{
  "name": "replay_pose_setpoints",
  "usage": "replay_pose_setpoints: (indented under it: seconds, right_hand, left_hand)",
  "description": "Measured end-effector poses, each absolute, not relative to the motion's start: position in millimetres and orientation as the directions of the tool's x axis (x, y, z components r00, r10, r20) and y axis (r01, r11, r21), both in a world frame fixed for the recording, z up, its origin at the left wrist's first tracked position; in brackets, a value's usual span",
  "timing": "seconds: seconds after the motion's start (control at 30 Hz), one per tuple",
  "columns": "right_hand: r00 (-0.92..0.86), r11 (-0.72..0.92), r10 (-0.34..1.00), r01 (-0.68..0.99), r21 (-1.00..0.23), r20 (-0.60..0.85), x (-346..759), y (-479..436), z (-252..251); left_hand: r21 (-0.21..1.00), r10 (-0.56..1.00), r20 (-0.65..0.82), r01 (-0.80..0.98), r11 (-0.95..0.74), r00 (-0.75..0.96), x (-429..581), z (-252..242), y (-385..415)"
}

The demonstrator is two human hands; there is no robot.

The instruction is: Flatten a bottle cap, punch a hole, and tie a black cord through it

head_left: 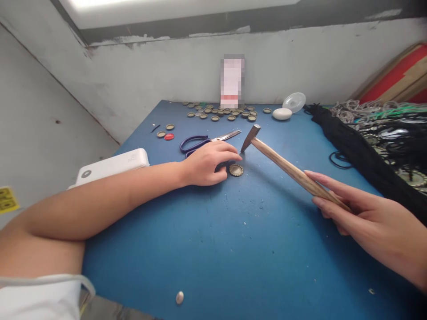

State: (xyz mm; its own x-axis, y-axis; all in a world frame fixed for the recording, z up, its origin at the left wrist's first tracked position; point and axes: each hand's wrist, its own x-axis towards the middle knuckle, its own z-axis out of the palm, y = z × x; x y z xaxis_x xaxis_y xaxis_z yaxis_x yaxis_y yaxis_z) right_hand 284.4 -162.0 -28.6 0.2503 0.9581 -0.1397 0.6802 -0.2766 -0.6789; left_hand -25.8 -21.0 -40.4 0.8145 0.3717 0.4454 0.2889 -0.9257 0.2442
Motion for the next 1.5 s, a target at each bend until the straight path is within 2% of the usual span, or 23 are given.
replay_pose_setpoints:
  seconds: [0.13,0.37,0.6,0.77,1.0,1.07,1.13,1.2,1.23,1.27,1.33,1.4,1.5]
  right_hand:
    - [0.218,-0.279,0.960,0.692,-0.665,-0.176,286.5,-161.9,-27.2]
    - [0.297,-0.322,0.942,0.662,-0.677,-0.158,277.5,-163.4,-23.0]
    - [0.244,-0.282,0.958,0.697,-0.660,-0.151,281.3,-163.3,-27.5]
    - [0.242,-0.283,0.958,0.695,-0.661,-0.156,282.0,-162.8,-26.8]
    - [0.187,-0.211,0.977,0.783,-0.585,-0.102,284.9,-163.5,-25.9]
    - [0.184,-0.178,0.982,0.782,-0.597,-0.051,281.1,-166.1,-23.8]
    - [0.243,-0.159,0.969,0.763,-0.626,0.049,274.0,-169.7,-20.0]
    - [0.270,-0.129,0.955,0.750,-0.649,0.122,263.5,-173.1,-14.7]
    - [0.255,-0.100,0.956,0.743,-0.661,0.142,257.0,-174.2,-11.8]
    - [0.218,-0.056,0.963,0.734,-0.677,0.157,249.6,-174.5,-8.9]
    - [0.118,0.063,0.973,0.692,-0.719,0.198,232.3,-172.3,-3.5]
    - [-0.074,0.213,0.974,0.614,-0.760,0.213,213.6,-165.7,1.7]
    - [-0.295,0.320,0.937,0.500,-0.805,0.190,188.4,-146.2,9.6]
  left_hand:
    - [0.245,0.368,0.405,0.289,-0.926,0.837,-26.9,-40.6,-20.2]
    - [0.213,0.342,0.455,0.273,-0.938,0.822,-25.7,-40.2,-22.3]
    - [0.169,0.349,0.454,0.306,-0.937,0.819,-23.5,-43.2,-19.6]
    - [0.187,0.375,0.445,0.326,-0.927,0.813,-22.8,-42.4,-21.0]
    - [0.231,0.318,0.608,0.221,-0.948,0.728,-25.1,-36.0,-22.0]
    - [0.278,0.336,0.633,0.200,-0.940,0.697,-24.6,-30.2,-25.0]
    - [0.404,0.417,0.610,0.188,-0.895,0.674,-22.2,-22.9,-31.6]
    - [0.595,0.538,0.498,0.183,-0.783,0.681,-17.6,-15.4,-41.8]
    - [0.691,0.594,0.397,0.198,-0.695,0.700,-14.8,-12.3,-47.6]
    - [0.777,0.636,0.300,0.205,-0.595,0.711,-11.8,-9.7,-53.2]
    - [0.902,0.675,0.198,0.138,-0.410,0.711,-6.7,-6.4,-62.4]
    - [0.946,0.742,0.197,0.073,-0.315,0.641,-4.7,-4.9,-65.1]
    - [0.900,0.858,0.335,0.138,-0.414,0.388,-10.9,-1.8,-51.5]
